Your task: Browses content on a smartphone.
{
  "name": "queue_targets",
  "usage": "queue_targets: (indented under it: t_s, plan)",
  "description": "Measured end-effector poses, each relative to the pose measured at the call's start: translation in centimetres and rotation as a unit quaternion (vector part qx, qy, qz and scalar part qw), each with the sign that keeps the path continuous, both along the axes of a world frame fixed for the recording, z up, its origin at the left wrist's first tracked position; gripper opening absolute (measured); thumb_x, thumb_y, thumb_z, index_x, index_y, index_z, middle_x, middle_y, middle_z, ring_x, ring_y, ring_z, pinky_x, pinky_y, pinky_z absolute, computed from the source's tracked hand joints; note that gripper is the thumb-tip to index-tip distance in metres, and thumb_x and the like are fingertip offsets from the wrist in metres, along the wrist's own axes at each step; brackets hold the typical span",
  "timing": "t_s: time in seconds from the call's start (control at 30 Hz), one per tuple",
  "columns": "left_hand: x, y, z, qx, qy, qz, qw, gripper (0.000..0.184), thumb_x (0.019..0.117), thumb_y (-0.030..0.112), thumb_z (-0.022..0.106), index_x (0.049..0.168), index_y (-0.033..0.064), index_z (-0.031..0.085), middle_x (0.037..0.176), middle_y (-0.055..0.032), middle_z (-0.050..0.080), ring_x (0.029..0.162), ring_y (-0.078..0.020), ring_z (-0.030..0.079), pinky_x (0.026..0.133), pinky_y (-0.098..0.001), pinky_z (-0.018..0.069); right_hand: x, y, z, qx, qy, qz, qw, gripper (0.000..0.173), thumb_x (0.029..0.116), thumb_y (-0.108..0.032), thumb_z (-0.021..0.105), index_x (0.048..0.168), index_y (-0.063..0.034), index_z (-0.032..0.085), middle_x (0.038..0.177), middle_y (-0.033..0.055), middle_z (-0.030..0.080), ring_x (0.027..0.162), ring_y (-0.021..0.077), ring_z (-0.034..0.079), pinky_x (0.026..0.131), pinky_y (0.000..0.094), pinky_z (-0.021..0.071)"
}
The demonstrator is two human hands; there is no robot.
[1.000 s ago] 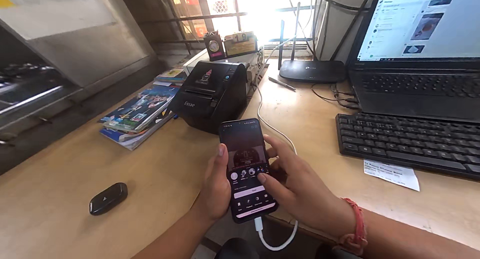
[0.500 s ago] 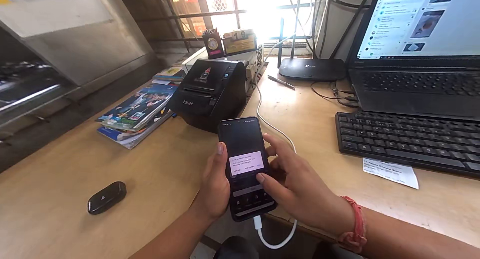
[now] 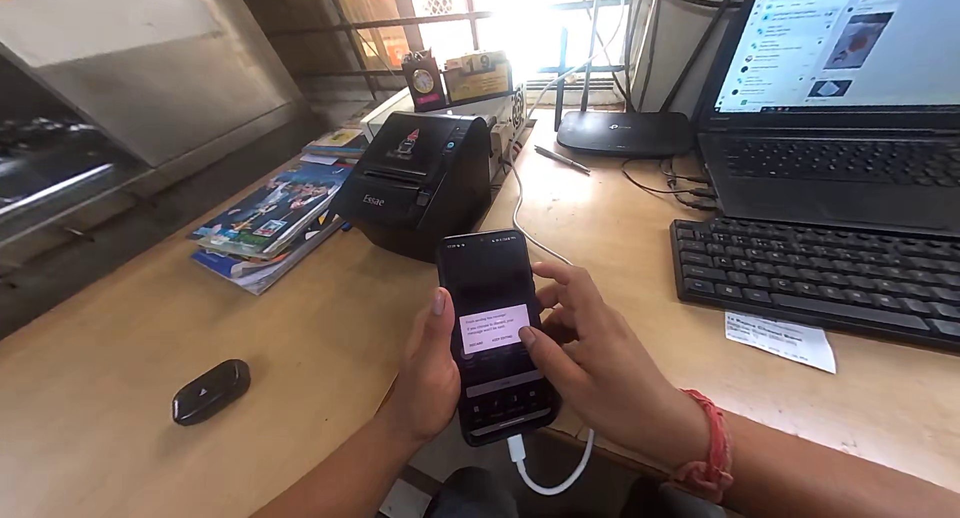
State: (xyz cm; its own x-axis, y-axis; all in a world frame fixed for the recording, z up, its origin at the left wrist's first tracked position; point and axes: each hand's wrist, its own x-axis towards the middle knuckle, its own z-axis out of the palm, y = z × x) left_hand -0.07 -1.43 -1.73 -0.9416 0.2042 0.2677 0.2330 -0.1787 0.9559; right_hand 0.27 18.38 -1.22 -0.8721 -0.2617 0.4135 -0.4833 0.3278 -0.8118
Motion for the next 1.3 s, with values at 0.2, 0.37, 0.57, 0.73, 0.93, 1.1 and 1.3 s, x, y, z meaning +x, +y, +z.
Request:
queue_targets:
  t_s: [0.2,0.37,0.57,0.73,0.93,1.1,1.3]
  plan:
    - [-0.03,0.01,-0.05,0.003,0.002,-0.007,1.000,0.063,0.1045,0.063,0.026,0.131,0.0184,0.061,0.116,-0.0060,0.071,0.108,-0.0169,0.069,0.092,-0.0393,0.0590,0.12,0.13,0.34,-0.003,-0.019,0.002,1.000,0.048,0.1014,-0.026,0.054,0.147,-0.0172,0.042,0.102,-0.0061,0.065,0.074,0.0015,0.065,0.064,0.0209,0.0585]
    - [-0.14,-0.03,-0.09,-0.008,0.006,0.001,1.000,0.062,0.1040,0.064,0.027,0.135,0.0217,0.059,0.123,-0.0030,0.068,0.116,-0.0156,0.065,0.097,-0.0394,0.0566,0.04,0.11,0.20,-0.003,-0.012,0.006,1.000,0.048,0.1018,-0.026,0.054,0.147,-0.0154,0.041,0.101,-0.0052,0.066,0.075,0.0024,0.065,0.065,0.0223,0.0592]
    - [-0.03,0.13,0.03,0.007,-0.009,-0.002,1.000,0.062,0.1034,0.065,0.028,0.133,0.0210,0.060,0.118,-0.0048,0.070,0.110,-0.0170,0.068,0.093,-0.0401,0.0587,0.05,0.13,0.26,-0.003,-0.015,0.008,1.000,0.048,0.1016,-0.025,0.054,0.147,-0.0150,0.041,0.102,-0.0051,0.066,0.076,0.0024,0.065,0.065,0.0219,0.0589]
    - [0.02,0.19,0.18,0.000,-0.010,0.003,1.000,0.062,0.1036,0.065,0.027,0.131,0.0207,0.061,0.118,-0.0044,0.070,0.109,-0.0167,0.068,0.092,-0.0396,0.0589,0.09,0.15,0.32,0.002,-0.018,0.011,1.000,0.049,0.1018,-0.025,0.054,0.148,-0.0152,0.040,0.103,-0.0050,0.065,0.076,0.0022,0.065,0.065,0.0219,0.0591]
    - [0.12,0.27,0.44,0.003,-0.017,0.000,1.000,0.060,0.1040,0.064,0.027,0.132,0.0222,0.060,0.118,-0.0023,0.069,0.110,-0.0145,0.068,0.092,-0.0380,0.0588,0.09,0.11,0.32,-0.003,-0.023,0.012,1.000,0.048,0.1016,-0.024,0.054,0.147,-0.0154,0.041,0.104,-0.0048,0.066,0.074,0.0026,0.065,0.063,0.0219,0.0589]
    - [0.04,0.25,0.38,0.008,-0.010,-0.006,1.000,0.060,0.1047,0.063,0.027,0.132,0.0210,0.060,0.118,-0.0033,0.069,0.110,-0.0152,0.068,0.092,-0.0385,0.0589,0.11,0.11,0.37,0.000,-0.023,0.009,1.000,0.049,0.1016,-0.023,0.053,0.148,-0.0154,0.041,0.105,-0.0048,0.067,0.077,0.0031,0.067,0.065,0.0226,0.0598]
    - [-0.05,0.19,0.27,0.007,-0.008,-0.010,1.000,0.061,0.1045,0.063,0.028,0.131,0.0202,0.061,0.118,-0.0046,0.069,0.110,-0.0164,0.068,0.091,-0.0394,0.0593,0.11,0.09,0.38,-0.007,-0.024,0.011,1.000,0.047,0.1016,-0.020,0.052,0.147,-0.0147,0.041,0.103,-0.0043,0.066,0.076,0.0038,0.066,0.064,0.0229,0.0598]
